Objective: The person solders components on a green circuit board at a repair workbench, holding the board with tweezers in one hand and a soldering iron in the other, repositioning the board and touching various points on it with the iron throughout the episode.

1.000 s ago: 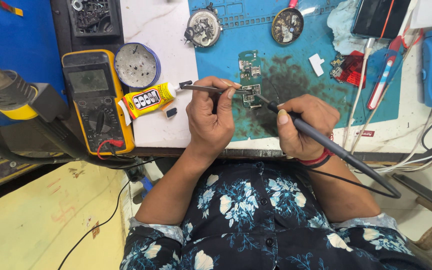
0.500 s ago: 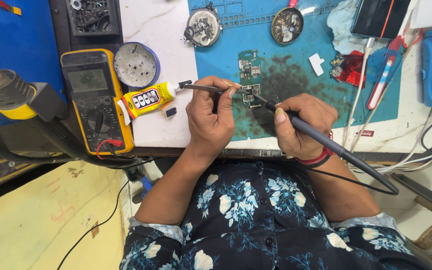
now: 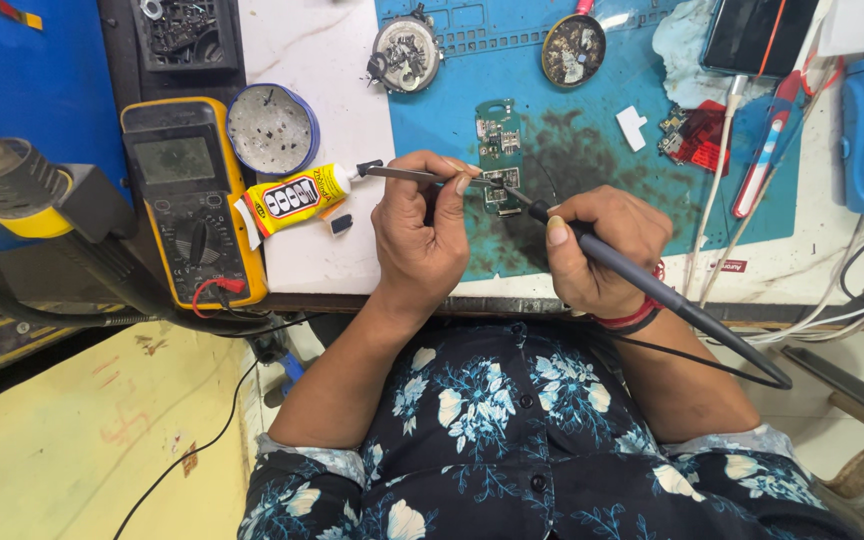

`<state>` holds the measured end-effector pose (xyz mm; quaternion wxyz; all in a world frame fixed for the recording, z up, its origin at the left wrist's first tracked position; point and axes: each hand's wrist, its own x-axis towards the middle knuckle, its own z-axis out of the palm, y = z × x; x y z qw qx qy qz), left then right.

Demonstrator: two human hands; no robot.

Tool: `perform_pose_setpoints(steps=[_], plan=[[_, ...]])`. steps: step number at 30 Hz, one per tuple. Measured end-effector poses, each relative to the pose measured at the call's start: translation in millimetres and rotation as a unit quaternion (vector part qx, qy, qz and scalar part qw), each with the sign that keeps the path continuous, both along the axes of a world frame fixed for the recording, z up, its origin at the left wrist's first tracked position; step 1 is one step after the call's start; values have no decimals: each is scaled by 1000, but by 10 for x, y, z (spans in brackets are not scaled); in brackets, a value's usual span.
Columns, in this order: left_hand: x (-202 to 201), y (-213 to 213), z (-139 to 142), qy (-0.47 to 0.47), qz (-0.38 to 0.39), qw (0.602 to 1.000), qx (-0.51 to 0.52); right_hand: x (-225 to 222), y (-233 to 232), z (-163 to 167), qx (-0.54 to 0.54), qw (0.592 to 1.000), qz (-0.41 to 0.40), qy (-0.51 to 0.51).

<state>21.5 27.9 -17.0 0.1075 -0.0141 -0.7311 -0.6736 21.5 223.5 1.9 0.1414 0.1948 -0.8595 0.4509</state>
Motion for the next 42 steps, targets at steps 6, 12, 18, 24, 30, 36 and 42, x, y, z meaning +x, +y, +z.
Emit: perform_pose_setpoints(steps=[6,12,18,24,30,36,42], plan=[[1,-6,3,-13,-2,1000,3,5,1,-9,-4,1000,1,-2],[14,-4,-14,-3,-4,1000,2,11,2,31,-8,1000,-10,0],[92,-13,-36,3,9,993,115,1,-81,174,9,999,-4,32],[165,-65,-45,12,55,986,160,43,-172,242,126,991,31,37],[170,-119,-47,24,91,976,198,45,-176,231,109,991,66,40],[171,-152,-51,56,117,963,234,-87,-205,265,159,981,112,20],[175,-184,-15,56,130,950,278,-136,-321,284,220,967,128,25]])
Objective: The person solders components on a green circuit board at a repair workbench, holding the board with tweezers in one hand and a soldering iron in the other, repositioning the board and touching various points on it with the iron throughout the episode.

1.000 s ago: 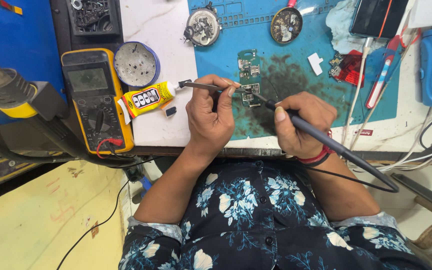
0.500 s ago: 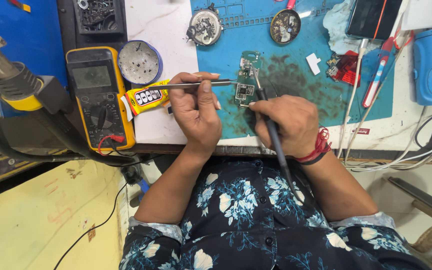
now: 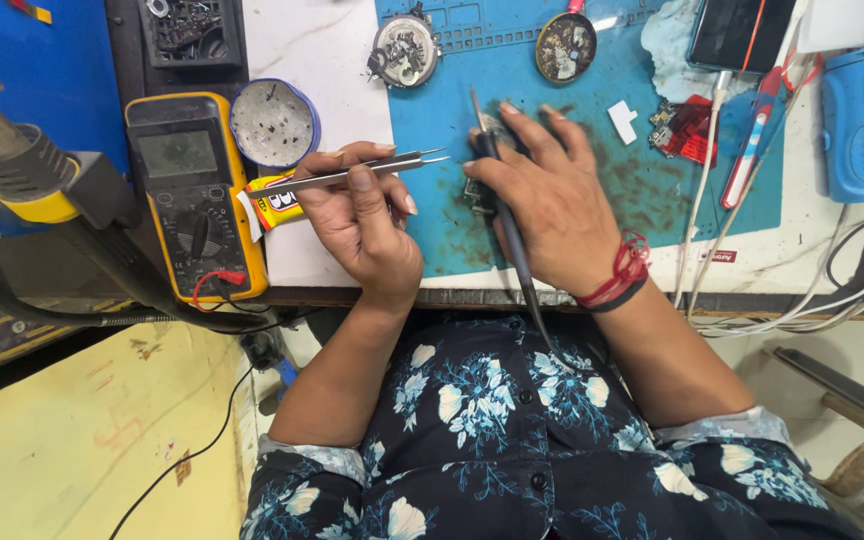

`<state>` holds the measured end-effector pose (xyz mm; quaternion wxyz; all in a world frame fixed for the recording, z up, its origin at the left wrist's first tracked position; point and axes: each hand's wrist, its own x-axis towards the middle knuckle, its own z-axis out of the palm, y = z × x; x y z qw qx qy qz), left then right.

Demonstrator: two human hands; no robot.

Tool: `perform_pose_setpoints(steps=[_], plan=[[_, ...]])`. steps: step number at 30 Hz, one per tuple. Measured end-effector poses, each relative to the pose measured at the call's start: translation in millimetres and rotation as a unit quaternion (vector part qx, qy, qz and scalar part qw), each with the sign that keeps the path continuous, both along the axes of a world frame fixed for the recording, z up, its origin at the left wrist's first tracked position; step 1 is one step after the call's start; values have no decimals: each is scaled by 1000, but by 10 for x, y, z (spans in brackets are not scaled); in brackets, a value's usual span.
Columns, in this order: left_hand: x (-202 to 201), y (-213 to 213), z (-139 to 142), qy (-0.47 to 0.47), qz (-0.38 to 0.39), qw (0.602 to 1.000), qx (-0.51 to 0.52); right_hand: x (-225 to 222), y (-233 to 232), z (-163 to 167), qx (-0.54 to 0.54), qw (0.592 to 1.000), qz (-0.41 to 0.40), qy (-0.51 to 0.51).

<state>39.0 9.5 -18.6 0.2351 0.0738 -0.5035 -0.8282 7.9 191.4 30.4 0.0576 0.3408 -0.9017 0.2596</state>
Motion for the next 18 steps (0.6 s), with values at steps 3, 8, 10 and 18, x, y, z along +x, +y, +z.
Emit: perform_pose_setpoints(steps=[3,8,10,18], plan=[[4,-26,-13,-6,-3,1000,1,77,-24,5,0,999,-46,15],[-37,-70,-105,-29,-26,999,-11,91,-17,-82,3,994,-109,28],[-73,-45,-139,-30,-49,998,-25,65,27,-128,7,991,-133,26],[-111,85,-142,-65,-95,989,-98,170,187,-334,-234,952,-190,-43]])
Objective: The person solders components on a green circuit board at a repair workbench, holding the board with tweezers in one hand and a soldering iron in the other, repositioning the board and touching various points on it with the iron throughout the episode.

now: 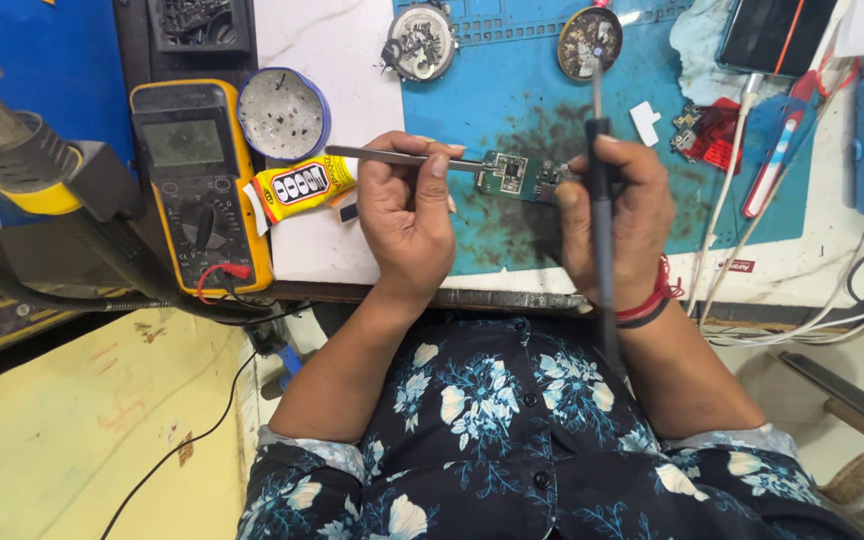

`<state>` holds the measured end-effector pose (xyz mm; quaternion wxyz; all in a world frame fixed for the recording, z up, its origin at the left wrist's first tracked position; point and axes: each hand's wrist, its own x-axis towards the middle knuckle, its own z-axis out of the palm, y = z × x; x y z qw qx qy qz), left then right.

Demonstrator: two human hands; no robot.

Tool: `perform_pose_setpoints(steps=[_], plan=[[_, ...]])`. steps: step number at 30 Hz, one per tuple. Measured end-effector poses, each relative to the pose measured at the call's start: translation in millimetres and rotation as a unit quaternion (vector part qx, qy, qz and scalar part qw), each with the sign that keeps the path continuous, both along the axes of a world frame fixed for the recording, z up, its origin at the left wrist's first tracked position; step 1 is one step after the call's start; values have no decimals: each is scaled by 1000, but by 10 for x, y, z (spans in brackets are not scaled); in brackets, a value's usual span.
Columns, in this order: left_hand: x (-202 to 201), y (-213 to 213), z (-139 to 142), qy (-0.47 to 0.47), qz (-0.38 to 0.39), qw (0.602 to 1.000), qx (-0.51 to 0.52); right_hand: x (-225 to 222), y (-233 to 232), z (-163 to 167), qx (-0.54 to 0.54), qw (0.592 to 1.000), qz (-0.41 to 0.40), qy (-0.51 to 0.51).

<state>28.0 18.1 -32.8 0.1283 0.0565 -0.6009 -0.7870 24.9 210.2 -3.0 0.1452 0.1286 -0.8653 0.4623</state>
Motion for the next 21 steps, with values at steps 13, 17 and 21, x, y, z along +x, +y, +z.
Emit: perform_pose_setpoints(steps=[13,17,21], plan=[[-81,92,73,11,-35,994,-108,-47,124,26,1,995,86,44],[-102,53,65,6,-36,992,-124,-99,61,25,9,994,97,40],[-124,23,62,12,-37,990,-138,-126,21,16,16,995,94,39]])
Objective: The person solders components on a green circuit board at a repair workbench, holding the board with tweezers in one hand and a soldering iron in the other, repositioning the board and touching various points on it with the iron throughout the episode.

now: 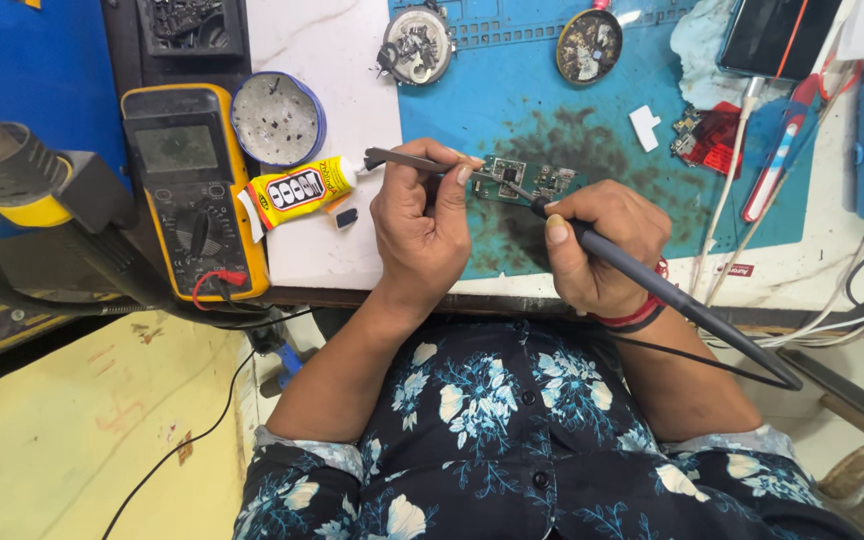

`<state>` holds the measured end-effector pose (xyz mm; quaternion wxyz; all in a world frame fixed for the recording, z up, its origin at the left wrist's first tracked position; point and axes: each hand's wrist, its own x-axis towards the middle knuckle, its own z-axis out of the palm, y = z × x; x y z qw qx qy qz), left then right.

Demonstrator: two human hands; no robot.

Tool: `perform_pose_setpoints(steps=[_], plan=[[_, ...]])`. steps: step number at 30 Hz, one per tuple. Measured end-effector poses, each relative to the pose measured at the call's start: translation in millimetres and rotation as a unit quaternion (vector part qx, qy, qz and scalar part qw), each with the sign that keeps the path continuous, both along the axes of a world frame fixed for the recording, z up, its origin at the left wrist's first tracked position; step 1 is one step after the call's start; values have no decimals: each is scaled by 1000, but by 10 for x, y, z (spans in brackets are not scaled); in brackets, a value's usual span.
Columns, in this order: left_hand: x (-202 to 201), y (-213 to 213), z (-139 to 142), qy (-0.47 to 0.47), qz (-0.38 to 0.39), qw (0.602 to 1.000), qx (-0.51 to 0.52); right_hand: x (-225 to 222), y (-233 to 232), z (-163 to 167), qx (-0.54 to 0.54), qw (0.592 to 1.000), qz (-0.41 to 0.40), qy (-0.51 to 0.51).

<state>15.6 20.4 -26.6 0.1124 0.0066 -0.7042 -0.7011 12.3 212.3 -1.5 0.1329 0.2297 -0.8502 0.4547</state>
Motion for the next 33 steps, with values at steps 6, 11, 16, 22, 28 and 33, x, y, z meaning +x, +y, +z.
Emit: perform_pose_setpoints(steps=[6,11,16,22,28,33], plan=[[3,-1,16,-8,-2,1000,0,-2,1,-12,-2,1000,7,1],[4,-2,16,-10,-3,1000,-7,4,1,-14,2,1000,2,1],[4,-11,16,-6,-2,1000,-6,-2,-7,-19,-1,1000,3,4],[3,-3,15,-6,-1,1000,0,-4,-9,-15,2,1000,2,0],[8,-7,19,-9,1,1000,-10,-2,-9,-14,2,1000,2,-2],[7,-4,23,-8,1,1000,-14,-2,-12,-14,-1,1000,0,-2]])
